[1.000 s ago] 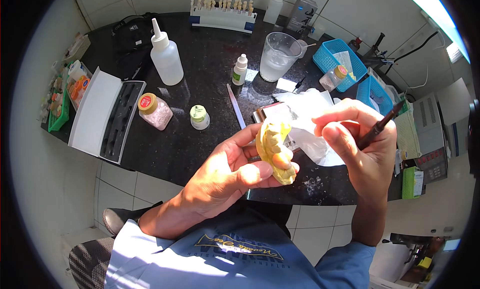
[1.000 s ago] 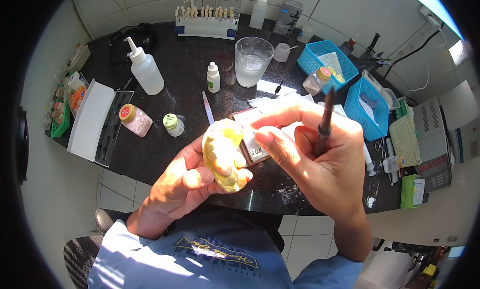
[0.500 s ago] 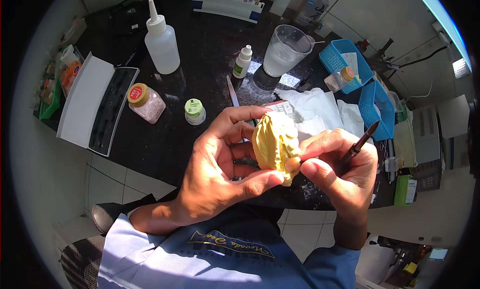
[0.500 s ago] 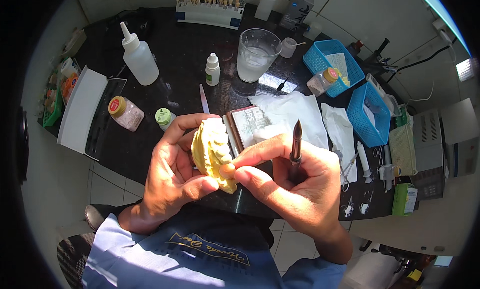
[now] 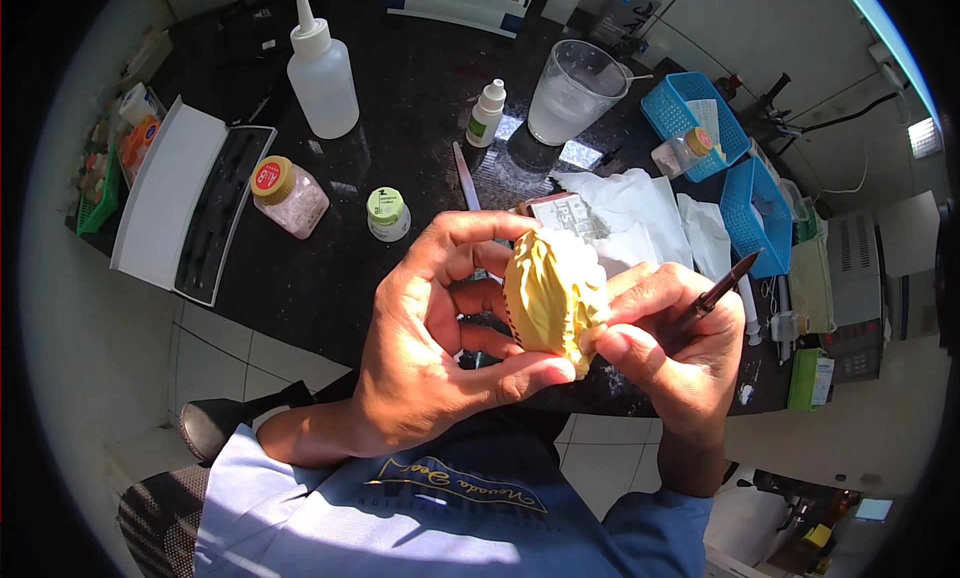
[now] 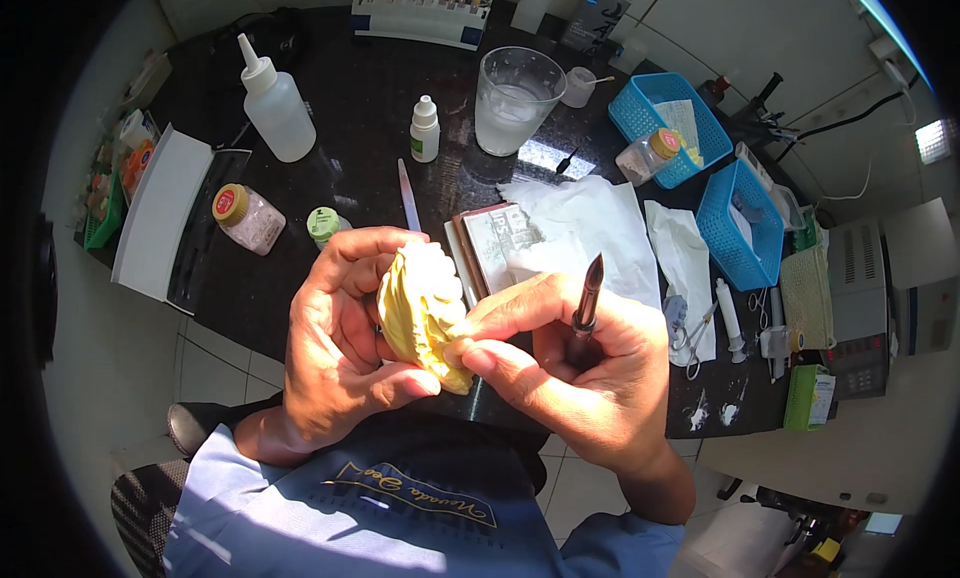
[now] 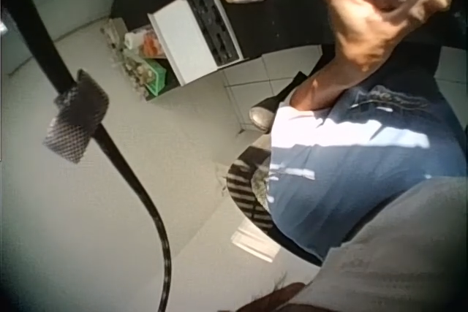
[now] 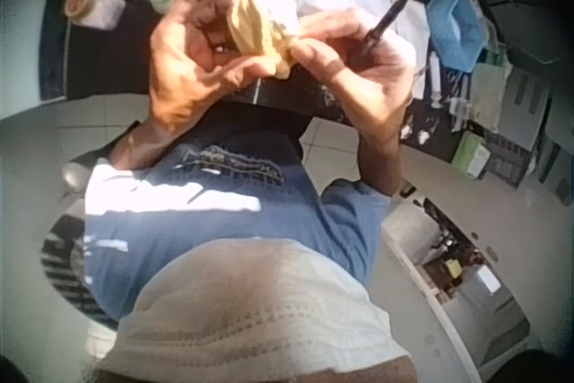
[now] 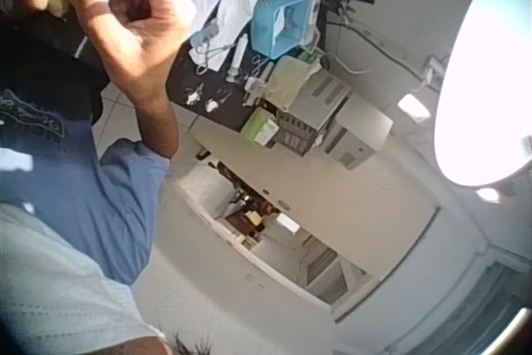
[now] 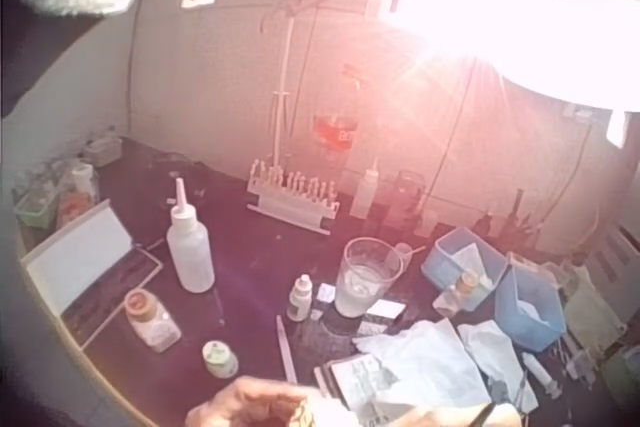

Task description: Applying and shaping ceramic paste on a dental crown model using a small brush and spatula.

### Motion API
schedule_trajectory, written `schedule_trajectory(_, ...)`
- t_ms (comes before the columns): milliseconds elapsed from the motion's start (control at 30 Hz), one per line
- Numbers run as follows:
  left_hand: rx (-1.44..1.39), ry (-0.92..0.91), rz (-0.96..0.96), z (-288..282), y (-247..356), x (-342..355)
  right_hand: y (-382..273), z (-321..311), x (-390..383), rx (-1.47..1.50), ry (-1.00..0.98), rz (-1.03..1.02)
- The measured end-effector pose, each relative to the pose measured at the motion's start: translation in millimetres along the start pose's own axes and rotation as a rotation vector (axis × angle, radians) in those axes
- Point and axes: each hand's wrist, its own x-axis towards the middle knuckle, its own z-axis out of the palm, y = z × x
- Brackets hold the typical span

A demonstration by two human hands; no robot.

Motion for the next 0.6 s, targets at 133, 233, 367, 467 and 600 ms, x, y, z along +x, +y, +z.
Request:
schedule_trajectory(133,0.012,0.008,-0.003,0.4,-0.1,-0.7,9.0,-1.1,0.3,0.098,0.008,-0.069)
schedule_trajectory(233,0.009,0.006,-0.039,-0.6,-0.2,-0.7,7.8,2.2,-0.3,0.195,0.022,-0.032)
schedule_trajectory(367,-0.016,0.02,-0.067,-1.3,-0.2,-1.7,8.4,3.1,0.1,0.2,0.009,-0.028)
schedule_trajectory(467,-0.026,0.019,-0.084,-0.5,1.8,-1.9,7.5,5.7,0.2,0.245,0.022,-0.054)
schedule_trajectory(600,-0.046,0.003,-0.095,-1.0,2.1,-1.7,7.3,1.4,-0.4,0.213,-0.009,-0.046)
